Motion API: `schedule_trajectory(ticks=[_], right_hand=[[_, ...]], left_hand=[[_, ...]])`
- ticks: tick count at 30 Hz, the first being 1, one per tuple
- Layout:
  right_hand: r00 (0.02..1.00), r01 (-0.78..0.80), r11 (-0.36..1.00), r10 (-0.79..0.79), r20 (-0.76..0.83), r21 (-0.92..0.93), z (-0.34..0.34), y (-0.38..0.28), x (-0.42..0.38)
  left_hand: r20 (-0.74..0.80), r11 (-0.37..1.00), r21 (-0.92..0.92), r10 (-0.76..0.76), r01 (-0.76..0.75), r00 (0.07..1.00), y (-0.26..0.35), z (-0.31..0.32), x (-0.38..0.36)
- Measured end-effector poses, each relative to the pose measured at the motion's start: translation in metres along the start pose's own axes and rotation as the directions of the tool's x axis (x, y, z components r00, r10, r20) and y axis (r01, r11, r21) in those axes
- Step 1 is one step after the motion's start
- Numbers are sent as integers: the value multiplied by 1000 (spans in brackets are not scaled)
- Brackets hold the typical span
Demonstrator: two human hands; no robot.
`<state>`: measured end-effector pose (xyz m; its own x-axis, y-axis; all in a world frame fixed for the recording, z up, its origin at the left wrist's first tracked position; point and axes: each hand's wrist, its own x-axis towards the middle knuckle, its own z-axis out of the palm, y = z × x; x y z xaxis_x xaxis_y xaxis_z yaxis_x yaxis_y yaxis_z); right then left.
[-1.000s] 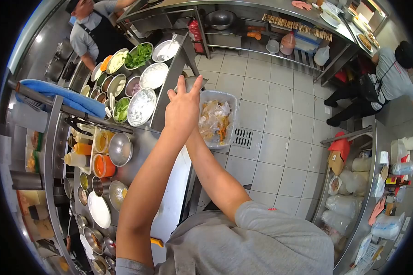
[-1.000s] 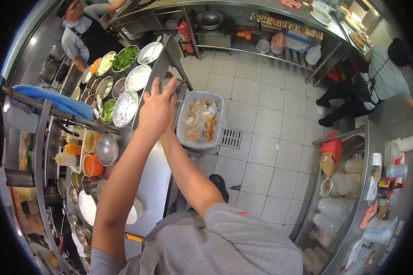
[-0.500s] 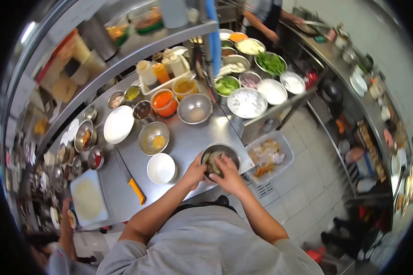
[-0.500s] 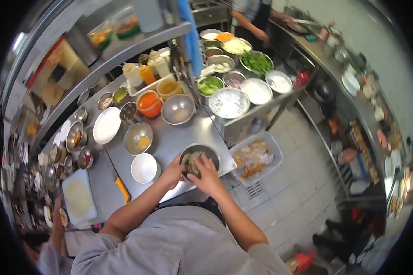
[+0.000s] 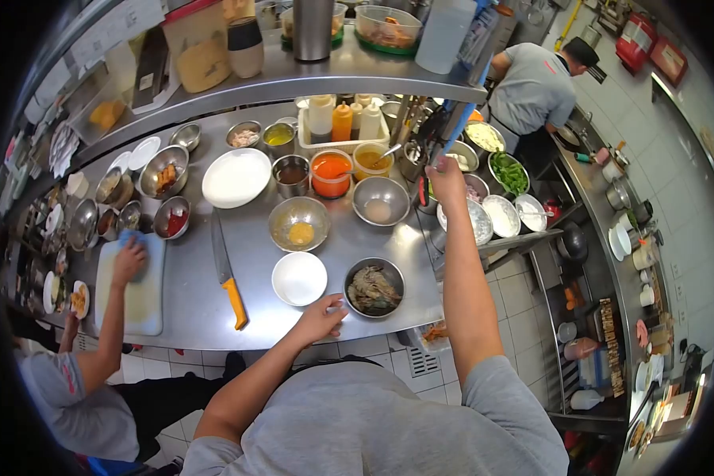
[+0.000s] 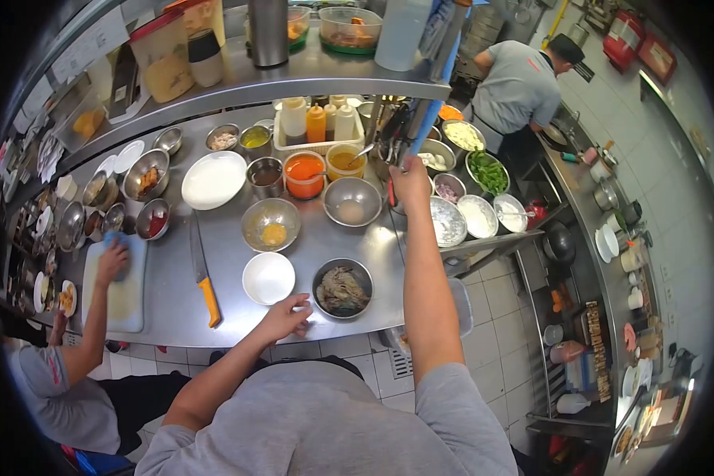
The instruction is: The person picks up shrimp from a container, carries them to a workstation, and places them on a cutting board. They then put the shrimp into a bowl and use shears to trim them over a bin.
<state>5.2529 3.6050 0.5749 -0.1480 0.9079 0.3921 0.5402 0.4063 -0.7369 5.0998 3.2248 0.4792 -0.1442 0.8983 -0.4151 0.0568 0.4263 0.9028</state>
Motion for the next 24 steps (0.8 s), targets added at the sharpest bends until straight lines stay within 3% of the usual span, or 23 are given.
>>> schedule_trajectory(ticks=[1, 3, 5, 7, 9, 11, 12, 13, 14, 15, 17, 21, 24], right_hand=[[1000, 0, 1000, 0, 6, 7, 9, 1, -4], [984, -122, 981, 140, 113, -152, 18, 2, -17], [984, -139, 982, 151, 92, -127, 32, 13, -19], [992, -104, 980, 114, 46, -171, 37, 18, -22], [991, -120, 983, 126, 34, -138, 35, 19, -22], [999, -16, 999, 13, 47, 52, 36, 26, -22], [998, -33, 988, 24, 60, 148, 25, 12, -29], [999, -33, 987, 26, 47, 157, 16, 2, -31], [991, -89, 980, 69, 113, 178, 10, -3, -32], [977, -146, 970, 110, 181, 195, 4, -7, -35], [983, -122, 974, 92, 158, 191, -1, -12, -40], [978, -92, 947, 27, 208, 307, -2, -11, -44], [928, -121, 947, 2, 372, 297, -24, -43, -48]], left_hand=[[14, 999, 41, 29, -30, 999, 16, -6, -1], [-119, 974, 156, 186, -167, 975, 48, -12, 17], [-177, 821, 320, 541, -472, 822, 102, -15, 45], [-190, 731, 370, 663, -573, 724, 153, -14, 89], [-170, 501, 571, 847, -651, 503, 210, -6, 124], [-137, 398, 650, 899, -647, 416, 260, 5, 157], [-123, 385, 655, 903, -650, 412, 279, 12, 170], [-143, 442, 684, 862, -580, 487, 297, 18, 182], [-168, 492, 710, 813, -504, 557, 310, 22, 195], [-158, 482, 715, 817, -507, 555, 320, 25, 206], [-113, 582, 659, 703, -477, 702, 329, 28, 231], [-78, 464, 760, 760, -455, 645, 331, 21, 235], [-43, 388, 767, 827, -512, 561, 330, 10, 237]])
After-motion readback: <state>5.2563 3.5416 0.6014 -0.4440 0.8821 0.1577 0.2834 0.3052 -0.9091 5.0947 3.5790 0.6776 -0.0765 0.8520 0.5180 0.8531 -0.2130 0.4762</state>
